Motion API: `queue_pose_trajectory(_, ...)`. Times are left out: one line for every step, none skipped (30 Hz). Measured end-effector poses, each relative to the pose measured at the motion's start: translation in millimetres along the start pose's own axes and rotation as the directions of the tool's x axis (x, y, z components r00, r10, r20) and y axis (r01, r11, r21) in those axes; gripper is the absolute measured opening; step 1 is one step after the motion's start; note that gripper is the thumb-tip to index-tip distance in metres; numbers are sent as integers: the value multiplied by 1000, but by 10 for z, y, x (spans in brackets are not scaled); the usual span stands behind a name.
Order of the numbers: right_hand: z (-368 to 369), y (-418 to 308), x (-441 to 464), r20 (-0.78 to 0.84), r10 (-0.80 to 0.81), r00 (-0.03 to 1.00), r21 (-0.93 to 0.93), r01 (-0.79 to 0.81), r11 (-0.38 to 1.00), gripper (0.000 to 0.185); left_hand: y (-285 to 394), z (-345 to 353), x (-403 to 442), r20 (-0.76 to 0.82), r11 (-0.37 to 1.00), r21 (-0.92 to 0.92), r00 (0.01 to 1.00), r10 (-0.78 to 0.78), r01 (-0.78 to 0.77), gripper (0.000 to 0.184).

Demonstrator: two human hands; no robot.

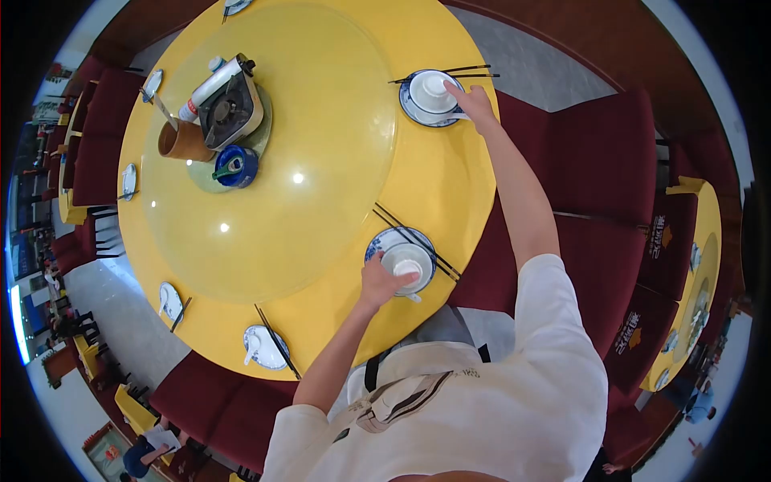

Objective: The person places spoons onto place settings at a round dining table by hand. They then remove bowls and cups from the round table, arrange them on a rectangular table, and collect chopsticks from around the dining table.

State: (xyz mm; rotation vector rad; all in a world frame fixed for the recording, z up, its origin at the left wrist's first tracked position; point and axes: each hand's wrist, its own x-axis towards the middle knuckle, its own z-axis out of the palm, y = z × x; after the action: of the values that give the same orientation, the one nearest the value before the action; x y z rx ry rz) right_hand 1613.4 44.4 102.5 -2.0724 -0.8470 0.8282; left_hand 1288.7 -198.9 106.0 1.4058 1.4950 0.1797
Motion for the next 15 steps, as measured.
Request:
queue_pose_trajectory(-5, -56, 62, -7, 0, 1000, -6, 0, 1000, 81, 33, 1, -3, 6, 1000, -5, 1000, 5, -5, 97)
queue_pose_trajectory(-1, -106, 114, 68, 39, 997, -14, -38, 999, 85, 61, -1, -14, 13, 998, 61, 1000, 7, -8, 96)
queue_pose_trajectory(26, -150, 144, 146, 79, 986, -24, -76, 997, 88, 82, -5, -27, 18, 992, 128, 1000, 5, -8, 95)
queue_pose_trajectory(80, -144, 190, 167, 54, 985, 17, -57, 998, 85, 115, -12, -34, 42, 987, 160, 999, -2, -4, 93)
queue_pose_trajectory(96, -123, 227, 170, 57, 984, 12, -60, 998, 85, 118, -2, -42, 44, 988, 157, 999, -7, 1, 93)
queue_pose_trajectory(90, -102, 266, 214, 91, 973, 14, -96, 995, 83, 117, 12, -57, 36, 987, 155, 999, 40, -45, 92)
queue_pose_trajectory(92, -106, 259, 258, 125, 958, 13, -133, 991, 80, 142, 6, -77, 29, 984, 152, 996, 86, -89, 92)
queue_pose_trajectory(125, -119, 251, 267, 150, 952, 3, -157, 988, 73, 161, -3, -98, 31, 986, 147, 996, 78, -82, 92)
queue_pose_trajectory(115, -115, 235, 270, 155, 950, -3, -160, 987, 73, 190, -11, -109, 55, 990, 125, 996, 65, -71, 92)
queue_pose_trajectory(43, -265, 86, 294, 160, 942, 23, -174, 984, 73, 221, -26, -113, 77, 993, 105, 996, 52, -60, 91)
queue_pose_trajectory(18, -347, 8, 319, 163, 934, 51, -189, 981, 74, 225, -29, -109, 76, 993, 103, 996, 46, -54, 91)
queue_pose_trajectory(50, -314, 35, 324, 164, 932, 48, -189, 981, 74, 231, -34, -105, 81, 990, 124, 995, 60, -69, 92)
queue_pose_trajectory(73, -283, 66, 354, 124, 927, 74, -160, 984, 72, 234, -40, -88, 83, 986, 145, 994, 75, -87, 92)
queue_pose_trajectory(96, -250, 98, 383, 84, 920, 100, -131, 986, 70, 231, -47, -70, 79, 986, 143, 994, 72, -83, 92)
queue_pose_trajectory(115, -212, 128, 388, 83, 918, 98, -131, 987, 70, 226, -53, -56, 121, 993, 107, 992, 43, -57, 93)
